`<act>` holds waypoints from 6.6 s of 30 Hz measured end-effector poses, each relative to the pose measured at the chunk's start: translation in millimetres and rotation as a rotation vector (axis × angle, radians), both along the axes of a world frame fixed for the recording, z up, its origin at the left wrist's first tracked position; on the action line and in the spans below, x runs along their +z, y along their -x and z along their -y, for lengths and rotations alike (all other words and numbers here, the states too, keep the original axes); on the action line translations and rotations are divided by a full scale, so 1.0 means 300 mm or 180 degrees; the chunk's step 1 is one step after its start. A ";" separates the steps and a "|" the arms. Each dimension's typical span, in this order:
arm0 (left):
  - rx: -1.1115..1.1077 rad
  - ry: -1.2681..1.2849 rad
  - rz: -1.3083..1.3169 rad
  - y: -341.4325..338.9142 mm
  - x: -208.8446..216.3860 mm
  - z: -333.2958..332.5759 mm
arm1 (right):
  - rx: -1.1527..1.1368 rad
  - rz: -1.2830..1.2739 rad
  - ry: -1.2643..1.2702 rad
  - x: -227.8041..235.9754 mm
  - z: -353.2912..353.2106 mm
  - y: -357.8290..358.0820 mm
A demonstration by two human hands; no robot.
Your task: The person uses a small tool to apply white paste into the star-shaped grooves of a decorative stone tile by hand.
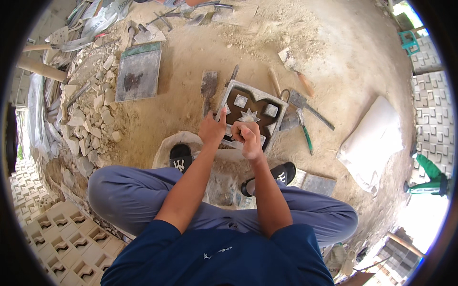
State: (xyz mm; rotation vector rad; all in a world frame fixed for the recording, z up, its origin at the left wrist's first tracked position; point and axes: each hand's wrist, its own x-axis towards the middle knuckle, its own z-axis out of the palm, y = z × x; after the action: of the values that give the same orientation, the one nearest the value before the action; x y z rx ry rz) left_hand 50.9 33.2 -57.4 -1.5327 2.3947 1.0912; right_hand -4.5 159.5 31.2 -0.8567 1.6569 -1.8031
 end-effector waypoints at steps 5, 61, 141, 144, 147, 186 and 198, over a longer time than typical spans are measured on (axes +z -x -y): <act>-0.0035 0.0174 -0.0022 -0.010 -0.011 -0.012 | -0.0367 0.0040 0.0424 0.050 -0.020 -0.052; 0.0131 0.0220 -0.0163 -0.003 -0.011 0.028 | -0.0581 0.0064 0.0385 0.010 0.027 -0.058; -0.0291 0.0496 0.0103 -0.003 0.002 -0.017 | -0.0611 0.0091 0.1191 0.287 -0.171 0.025; -0.0284 0.0439 0.0130 0.001 -0.003 -0.018 | -0.0524 0.0280 0.1099 0.224 -0.164 0.033; -0.0167 0.0598 -0.0011 -0.005 -0.018 -0.018 | -0.0409 0.0379 0.1018 0.183 -0.133 0.029; -0.0261 0.0351 -0.0062 0.010 -0.014 -0.013 | -0.1435 -0.0908 0.0692 0.006 -0.045 -0.075; -0.0190 0.0374 0.0010 0.000 -0.001 -0.009 | -0.1374 -0.0586 0.0822 0.111 -0.051 -0.071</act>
State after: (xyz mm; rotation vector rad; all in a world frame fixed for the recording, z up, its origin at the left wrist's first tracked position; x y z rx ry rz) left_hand 50.9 35.7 -57.6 -1.4845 2.5263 0.9517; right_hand 16.9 174.6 64.5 -0.8392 1.8596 -2.3321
